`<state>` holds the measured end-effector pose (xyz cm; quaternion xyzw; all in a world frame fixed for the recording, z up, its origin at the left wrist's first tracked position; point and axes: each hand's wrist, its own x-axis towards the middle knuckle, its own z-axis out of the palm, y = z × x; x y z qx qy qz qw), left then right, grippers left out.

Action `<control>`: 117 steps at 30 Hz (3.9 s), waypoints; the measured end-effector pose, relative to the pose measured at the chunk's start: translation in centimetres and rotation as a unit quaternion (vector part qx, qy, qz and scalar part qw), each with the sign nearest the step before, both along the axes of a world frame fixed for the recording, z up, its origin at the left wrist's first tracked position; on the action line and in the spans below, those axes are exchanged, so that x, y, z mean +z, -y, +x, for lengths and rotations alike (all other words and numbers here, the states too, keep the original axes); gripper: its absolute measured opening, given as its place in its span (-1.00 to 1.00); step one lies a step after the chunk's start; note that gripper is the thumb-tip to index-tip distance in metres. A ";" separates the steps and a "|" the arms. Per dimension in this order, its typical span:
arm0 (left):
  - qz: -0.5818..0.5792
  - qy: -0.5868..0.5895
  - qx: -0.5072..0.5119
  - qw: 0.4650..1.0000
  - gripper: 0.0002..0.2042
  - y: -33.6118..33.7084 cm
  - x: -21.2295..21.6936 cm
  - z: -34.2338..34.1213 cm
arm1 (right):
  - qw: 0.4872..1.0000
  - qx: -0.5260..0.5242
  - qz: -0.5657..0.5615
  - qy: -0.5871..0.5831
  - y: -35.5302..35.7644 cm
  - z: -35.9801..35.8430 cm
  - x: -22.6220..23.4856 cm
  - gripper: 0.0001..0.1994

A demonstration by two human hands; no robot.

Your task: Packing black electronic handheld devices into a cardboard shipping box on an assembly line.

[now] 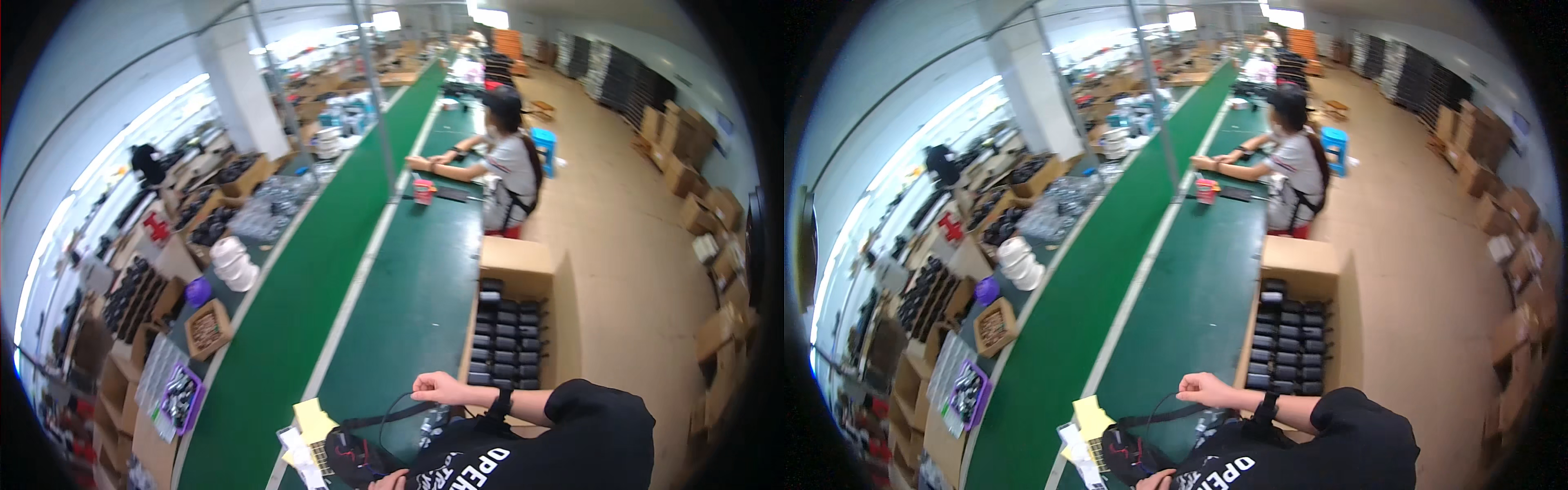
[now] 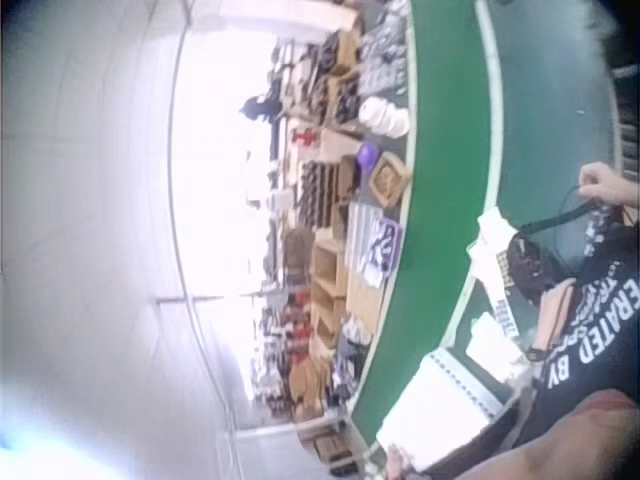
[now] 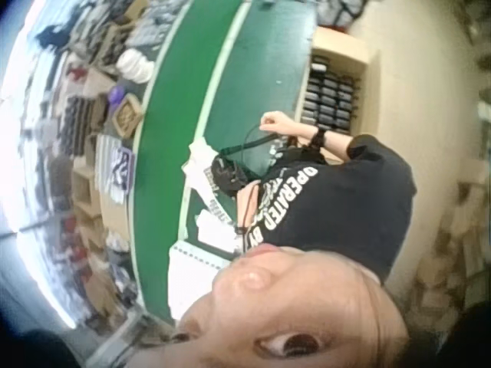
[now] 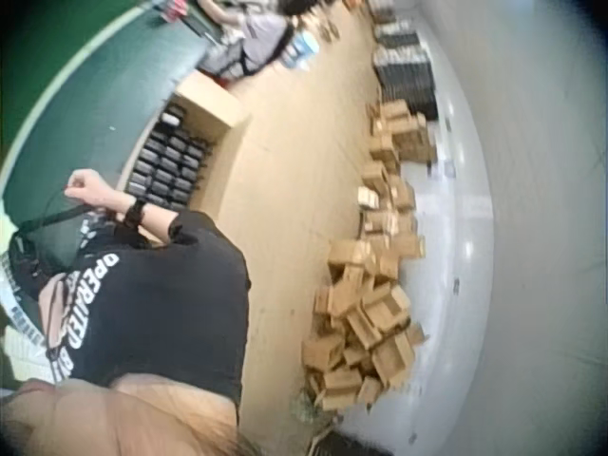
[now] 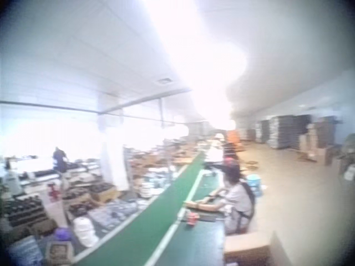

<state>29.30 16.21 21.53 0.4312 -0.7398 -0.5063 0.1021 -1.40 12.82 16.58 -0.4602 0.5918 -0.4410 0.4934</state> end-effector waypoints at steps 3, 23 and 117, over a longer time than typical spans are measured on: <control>-0.100 -0.003 0.031 0.994 -0.79 -1.9 2.0 1.2 | 0.989 0.115 -0.093 -0.007 3.3 7.0 3.8 -0.83; -0.043 -0.020 0.168 0.985 -0.44 -4.7 -8.8 -1.5 | 0.710 0.548 -0.422 -0.132 5.5 23.0 14.2 -0.87; 0.162 -0.120 0.006 0.979 -0.65 20.6 -44.9 5.0 | 0.814 0.221 -0.125 -0.522 0.8 0.3 -15.9 -0.36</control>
